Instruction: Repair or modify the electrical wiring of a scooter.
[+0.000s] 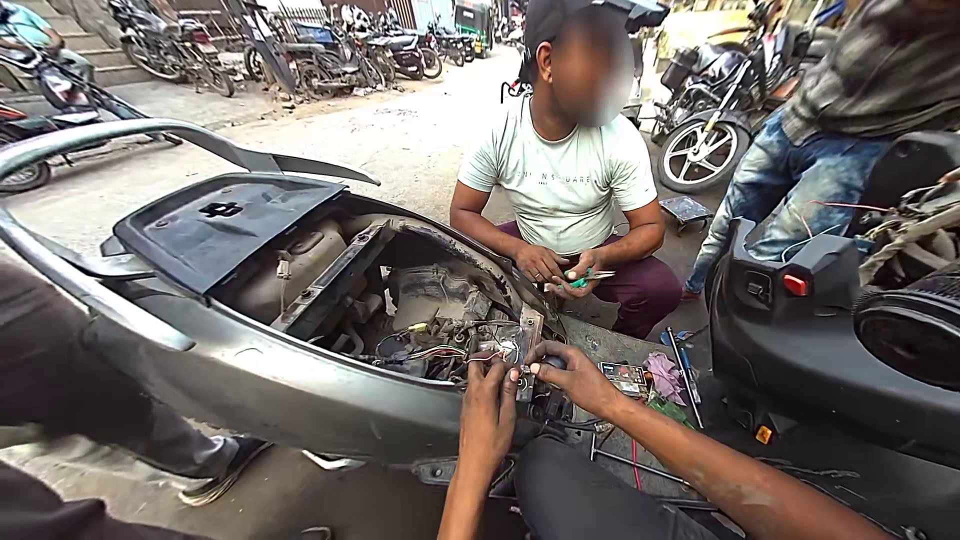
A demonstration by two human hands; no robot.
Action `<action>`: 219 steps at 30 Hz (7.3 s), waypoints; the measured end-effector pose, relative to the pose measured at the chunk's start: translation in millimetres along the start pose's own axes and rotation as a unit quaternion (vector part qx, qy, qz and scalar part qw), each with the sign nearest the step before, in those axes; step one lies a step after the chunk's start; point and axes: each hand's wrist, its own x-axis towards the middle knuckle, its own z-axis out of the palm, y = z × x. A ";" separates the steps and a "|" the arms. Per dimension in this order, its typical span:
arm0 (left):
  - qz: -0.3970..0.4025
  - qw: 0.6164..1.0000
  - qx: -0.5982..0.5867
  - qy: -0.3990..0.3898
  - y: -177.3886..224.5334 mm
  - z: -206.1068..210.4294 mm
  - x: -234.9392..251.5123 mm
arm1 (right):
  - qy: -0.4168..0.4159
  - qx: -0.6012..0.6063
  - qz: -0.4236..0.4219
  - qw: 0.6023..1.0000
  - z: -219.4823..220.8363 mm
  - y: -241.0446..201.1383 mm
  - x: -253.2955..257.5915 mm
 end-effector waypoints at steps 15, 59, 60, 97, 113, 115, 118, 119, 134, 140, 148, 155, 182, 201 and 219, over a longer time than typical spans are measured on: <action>-0.069 0.995 -0.060 0.049 8.5 1.6 0.0 | 0.054 -0.227 -0.135 0.963 8.4 2.5 -2.0; -0.014 1.000 0.014 0.015 13.3 4.4 -12.3 | -0.021 -0.254 -0.103 0.962 1.3 -1.7 -32.3; -0.014 1.000 0.013 0.016 12.3 4.8 -12.3 | -0.036 -0.245 -0.083 0.965 1.3 -3.0 -30.4; 0.065 0.984 0.143 0.084 -11.2 -5.4 -6.7 | 0.050 0.136 0.062 0.988 31.2 -21.0 15.4; 0.032 0.999 0.004 0.031 -19.9 -19.2 -4.4 | -0.059 -0.081 0.034 0.994 12.2 1.9 -1.8; 0.023 0.999 -0.006 0.032 -19.7 -20.6 -4.8 | -0.054 -0.113 0.025 0.992 14.3 -1.7 1.3; 0.013 1.000 0.005 0.027 -20.7 -22.9 -5.0 | -0.056 -0.167 0.000 0.984 16.7 -2.2 5.3; 0.008 1.000 0.011 0.024 -20.3 -23.5 -5.2 | -0.056 -0.182 -0.010 0.982 16.8 -2.1 5.6; -0.005 0.998 0.037 0.042 -12.9 -17.4 -7.2 | -0.055 -0.225 -0.004 0.973 10.5 -13.9 -6.9; -0.002 0.994 0.103 0.033 -8.8 -8.5 -6.6 | -0.022 -0.191 0.038 0.981 10.7 -34.8 -22.1; 0.043 0.991 0.123 0.013 -14.1 -9.3 -10.8 | -0.173 0.112 0.085 0.975 -7.5 -44.4 -19.7; 0.022 0.998 0.051 0.028 -19.2 -10.5 -18.7 | -0.169 0.045 0.088 0.981 -9.6 -37.2 -7.8; -0.070 0.984 -0.152 0.059 -7.7 -0.2 -36.2 | -0.001 0.123 0.012 0.992 27.3 -12.5 -3.9; 0.222 0.923 0.234 0.208 -18.6 0.1 -36.1 | 0.142 0.082 0.059 0.985 56.7 -27.8 20.0; 0.004 0.971 0.028 0.239 2.1 -13.4 -9.4 | 0.046 -0.098 -0.104 0.989 57.5 -21.8 21.8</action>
